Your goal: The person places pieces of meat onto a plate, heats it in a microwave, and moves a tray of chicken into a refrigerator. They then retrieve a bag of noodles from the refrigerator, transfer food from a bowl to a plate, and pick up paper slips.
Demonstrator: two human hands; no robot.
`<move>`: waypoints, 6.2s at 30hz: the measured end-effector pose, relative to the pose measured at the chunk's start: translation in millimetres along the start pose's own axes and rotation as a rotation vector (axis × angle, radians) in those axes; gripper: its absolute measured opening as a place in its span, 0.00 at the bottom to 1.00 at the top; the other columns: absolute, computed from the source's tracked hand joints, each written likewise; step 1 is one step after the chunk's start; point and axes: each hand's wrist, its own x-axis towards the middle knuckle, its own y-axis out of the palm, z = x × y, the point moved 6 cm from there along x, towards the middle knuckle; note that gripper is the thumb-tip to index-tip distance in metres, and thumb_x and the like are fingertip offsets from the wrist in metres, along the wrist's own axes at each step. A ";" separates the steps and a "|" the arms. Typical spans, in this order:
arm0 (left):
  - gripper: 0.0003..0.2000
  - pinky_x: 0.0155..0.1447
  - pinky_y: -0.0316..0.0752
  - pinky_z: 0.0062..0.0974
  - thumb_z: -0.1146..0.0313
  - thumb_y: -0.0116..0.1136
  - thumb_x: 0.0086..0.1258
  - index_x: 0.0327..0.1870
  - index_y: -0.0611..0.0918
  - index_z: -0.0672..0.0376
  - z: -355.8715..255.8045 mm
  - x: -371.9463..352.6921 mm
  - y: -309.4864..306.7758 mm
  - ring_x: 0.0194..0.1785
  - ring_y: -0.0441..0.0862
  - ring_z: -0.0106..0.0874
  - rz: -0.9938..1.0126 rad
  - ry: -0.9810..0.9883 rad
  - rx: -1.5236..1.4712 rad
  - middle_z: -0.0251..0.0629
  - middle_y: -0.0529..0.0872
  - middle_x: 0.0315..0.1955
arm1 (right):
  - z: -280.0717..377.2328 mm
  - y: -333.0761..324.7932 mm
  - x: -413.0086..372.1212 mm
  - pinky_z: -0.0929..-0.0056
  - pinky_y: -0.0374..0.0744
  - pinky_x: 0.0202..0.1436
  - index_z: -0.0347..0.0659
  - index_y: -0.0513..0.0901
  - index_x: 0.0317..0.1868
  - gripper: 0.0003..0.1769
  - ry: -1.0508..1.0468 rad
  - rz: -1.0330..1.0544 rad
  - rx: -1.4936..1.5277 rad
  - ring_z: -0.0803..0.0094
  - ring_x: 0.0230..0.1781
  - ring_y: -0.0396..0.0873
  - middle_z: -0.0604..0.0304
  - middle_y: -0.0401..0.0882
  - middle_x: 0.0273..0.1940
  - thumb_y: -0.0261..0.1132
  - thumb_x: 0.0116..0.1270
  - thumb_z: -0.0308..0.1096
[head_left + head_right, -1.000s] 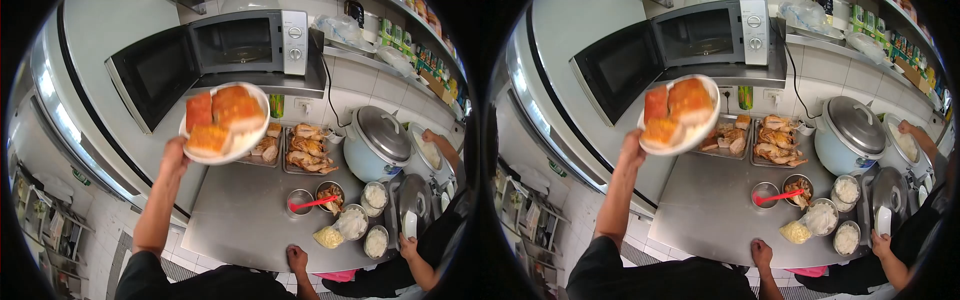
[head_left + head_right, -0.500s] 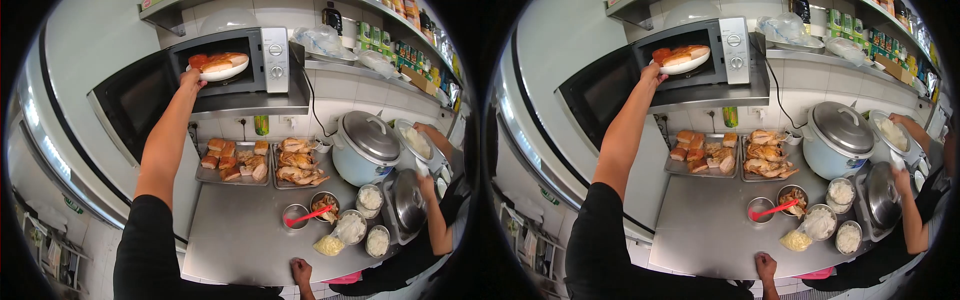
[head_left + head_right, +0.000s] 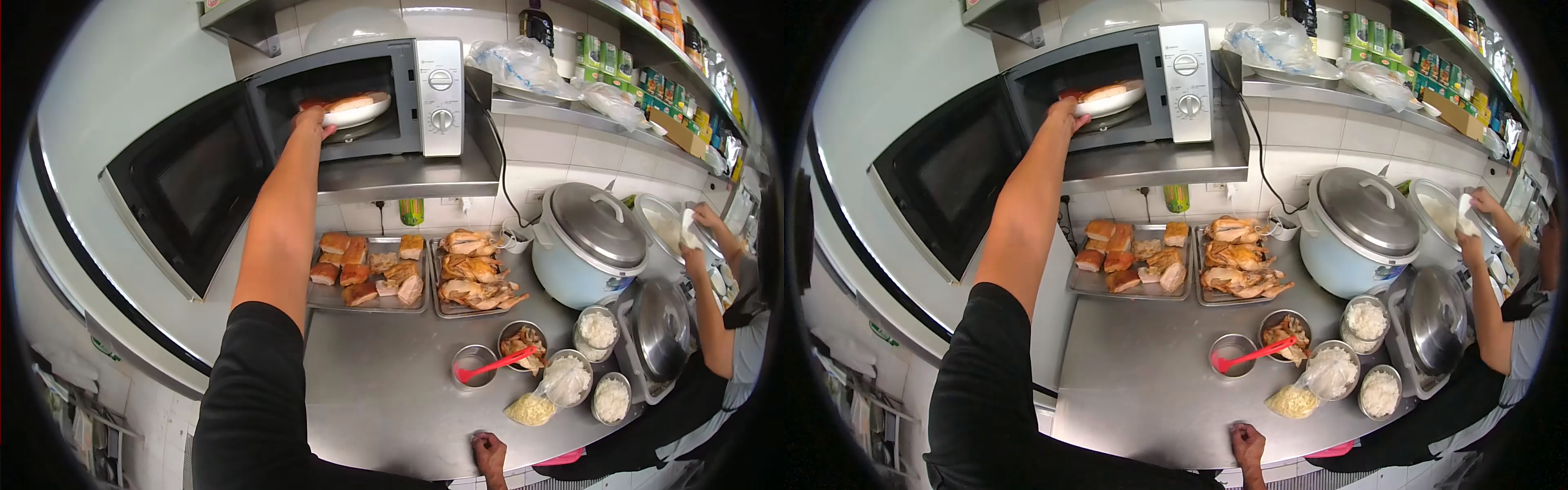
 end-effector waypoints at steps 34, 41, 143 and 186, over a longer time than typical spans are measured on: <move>0.19 0.51 0.73 0.43 0.66 0.62 0.61 0.50 0.73 0.63 3.8 -261.3 59.5 0.43 0.81 0.51 -0.233 1.200 0.511 0.51 0.83 0.35 | -4.3 -6.5 -4.0 0.79 0.76 0.32 0.34 0.85 0.37 0.13 -0.136 0.099 0.065 0.80 0.24 0.76 0.61 0.82 0.24 0.68 0.60 0.38; 0.12 0.44 0.76 0.46 0.60 0.59 0.65 0.38 0.79 0.62 14.7 -280.4 95.8 0.39 0.82 0.52 0.037 1.035 0.845 0.49 0.84 0.30 | -2.9 -3.4 -0.4 0.77 0.77 0.33 0.35 0.85 0.38 0.14 -0.139 0.094 0.024 0.77 0.26 0.79 0.58 0.84 0.26 0.68 0.59 0.38; 0.20 0.21 0.72 0.26 0.77 0.46 0.66 0.60 0.71 0.70 484.0 -379.9 -111.8 0.17 0.78 0.28 0.313 -0.398 0.291 0.43 0.81 0.24 | 48.5 -23.5 31.2 0.78 0.73 0.26 0.38 0.70 0.24 0.07 0.145 0.070 0.027 0.79 0.21 0.72 0.64 0.71 0.20 0.58 0.60 0.27; 0.11 0.23 0.65 0.18 0.68 0.49 0.73 0.50 0.71 0.65 412.0 -478.0 -484.4 0.21 0.72 0.18 0.079 -0.450 0.451 0.31 0.78 0.21 | 74.2 83.4 115.2 0.75 0.82 0.38 0.32 0.78 0.45 0.17 0.107 0.071 0.325 0.72 0.33 0.81 0.55 0.80 0.44 0.59 0.71 0.41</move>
